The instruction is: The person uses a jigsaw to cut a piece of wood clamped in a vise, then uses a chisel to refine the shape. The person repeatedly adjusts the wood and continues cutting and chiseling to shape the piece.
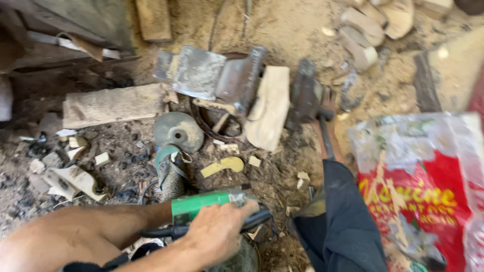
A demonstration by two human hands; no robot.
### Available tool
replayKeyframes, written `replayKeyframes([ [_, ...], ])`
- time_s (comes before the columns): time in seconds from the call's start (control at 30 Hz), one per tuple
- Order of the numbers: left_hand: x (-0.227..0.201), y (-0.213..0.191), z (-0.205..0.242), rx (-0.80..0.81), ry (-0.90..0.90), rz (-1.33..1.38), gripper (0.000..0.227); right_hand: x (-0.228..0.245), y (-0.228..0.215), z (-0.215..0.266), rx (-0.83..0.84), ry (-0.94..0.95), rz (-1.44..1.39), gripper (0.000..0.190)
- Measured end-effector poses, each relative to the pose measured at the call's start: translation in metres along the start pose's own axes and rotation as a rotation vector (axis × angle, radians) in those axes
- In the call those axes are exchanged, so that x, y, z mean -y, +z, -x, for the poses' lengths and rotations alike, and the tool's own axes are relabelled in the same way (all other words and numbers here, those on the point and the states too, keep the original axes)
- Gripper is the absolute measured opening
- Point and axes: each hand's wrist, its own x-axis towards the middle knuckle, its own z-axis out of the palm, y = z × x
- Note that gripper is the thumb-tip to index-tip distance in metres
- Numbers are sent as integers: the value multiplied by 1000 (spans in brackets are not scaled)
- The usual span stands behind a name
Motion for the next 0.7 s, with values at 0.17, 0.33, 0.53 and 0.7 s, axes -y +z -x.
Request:
replayKeyframes([
  [0.17, -10, 16, -4, -34, 46, -87, 50, 55, -62, 86, -289, 141, -482, 50],
  [0.33, -26, 41, 28, -188, 109, -47, 55, 133, -27, 120, -440, -34, -747, 40],
  [0.53, -24, 39, 37, -179, 133, 29, 46, 147, -43, 76, -296, -202, -358, 53],
  [0.7, -4, 53, 17, 10, 39, 16, 63, 150, -44, 71, -393, -146, -282, 54],
])
